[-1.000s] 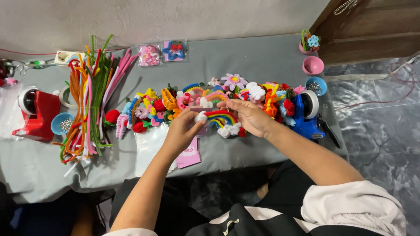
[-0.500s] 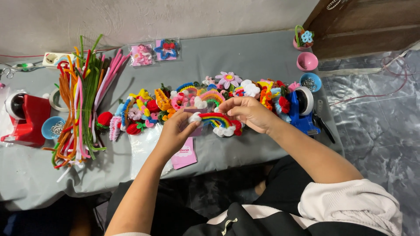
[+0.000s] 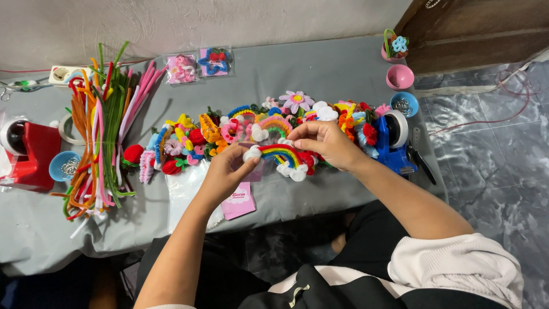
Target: The person packages small pipe-cleaner crafts by placing them onto card backings and sliding them into plastic bags.
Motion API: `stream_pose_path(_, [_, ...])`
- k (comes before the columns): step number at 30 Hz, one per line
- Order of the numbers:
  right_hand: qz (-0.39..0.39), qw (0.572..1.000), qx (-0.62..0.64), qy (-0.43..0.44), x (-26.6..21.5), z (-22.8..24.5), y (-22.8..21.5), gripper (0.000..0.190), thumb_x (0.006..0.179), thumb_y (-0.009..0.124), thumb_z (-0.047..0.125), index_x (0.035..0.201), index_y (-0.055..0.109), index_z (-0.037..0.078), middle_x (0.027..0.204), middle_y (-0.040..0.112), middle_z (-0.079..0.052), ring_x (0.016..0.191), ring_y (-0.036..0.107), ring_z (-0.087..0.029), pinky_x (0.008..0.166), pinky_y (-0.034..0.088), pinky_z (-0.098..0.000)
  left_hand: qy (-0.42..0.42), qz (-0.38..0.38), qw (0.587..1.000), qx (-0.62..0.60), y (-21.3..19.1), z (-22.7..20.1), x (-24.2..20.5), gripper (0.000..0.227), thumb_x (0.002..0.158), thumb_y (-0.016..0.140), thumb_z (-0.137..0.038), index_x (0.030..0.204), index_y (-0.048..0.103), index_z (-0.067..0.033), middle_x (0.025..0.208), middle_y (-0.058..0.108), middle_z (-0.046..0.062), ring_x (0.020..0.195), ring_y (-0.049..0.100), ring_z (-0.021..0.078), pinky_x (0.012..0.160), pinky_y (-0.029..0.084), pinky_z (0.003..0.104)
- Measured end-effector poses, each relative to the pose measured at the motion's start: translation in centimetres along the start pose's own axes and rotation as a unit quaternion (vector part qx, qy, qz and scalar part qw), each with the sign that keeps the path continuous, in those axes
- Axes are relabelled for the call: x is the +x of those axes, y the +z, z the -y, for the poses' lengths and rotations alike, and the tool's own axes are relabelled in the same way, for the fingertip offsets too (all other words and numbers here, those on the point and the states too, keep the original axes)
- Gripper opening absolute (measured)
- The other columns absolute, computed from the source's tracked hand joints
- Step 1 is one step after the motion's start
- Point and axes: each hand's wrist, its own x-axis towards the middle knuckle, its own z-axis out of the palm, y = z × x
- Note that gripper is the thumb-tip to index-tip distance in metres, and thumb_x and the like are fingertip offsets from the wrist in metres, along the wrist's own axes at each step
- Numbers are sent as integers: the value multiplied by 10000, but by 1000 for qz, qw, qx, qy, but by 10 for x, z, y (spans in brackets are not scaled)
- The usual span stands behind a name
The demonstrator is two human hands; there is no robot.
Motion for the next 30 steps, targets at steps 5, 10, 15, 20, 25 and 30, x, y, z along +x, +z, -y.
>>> stream_pose_path(5, [1,1000,0,1,1,-3,1,202,883,689,-55,1082,726,-60,945,724,-149,886,698,-150,796,617,-287,-12,-7,1000,-21,3,-1,-1,243,926,751,-213,940,734,29,859,656,135,828,648,194,760,552,337])
stream_pose_path(10, [10,1000,-4,21,-2,4,7,205,917,667,-18,1108,726,-60,954,707,-130,872,690,-126,779,606,-258,-49,-12,997,-58,8,-14,-3,254,949,731,-237,975,757,14,829,672,101,832,636,168,785,531,332])
stream_pose_path(15, [39,998,-8,42,-3,5,7,282,917,687,23,1186,702,-63,985,677,-128,876,680,-134,779,601,-265,-75,-30,992,-101,13,-12,0,246,967,715,-246,972,758,-4,819,720,83,826,615,137,800,522,315])
stream_pose_path(20, [52,996,-52,42,-2,-8,5,359,912,713,65,1258,676,-22,1037,676,-85,916,667,-95,807,586,-237,-85,-48,989,-107,14,-4,3,253,970,715,-249,988,766,-1,842,747,121,837,654,164,829,522,337])
stream_pose_path(25, [77,991,-109,26,0,-16,3,539,853,784,69,1361,609,22,1136,675,-93,973,660,-119,848,586,-256,-92,-59,987,-120,16,-1,3,248,972,716,-251,993,773,-10,849,758,124,834,674,169,843,527,338])
stream_pose_path(30, [80,985,-147,30,0,-27,-2,595,856,783,91,1401,556,13,1205,667,-115,1013,659,-144,837,594,-276,-95,-67,984,-138,17,4,4,241,980,702,-241,994,768,-9,848,758,105,847,659,142,845,533,324])
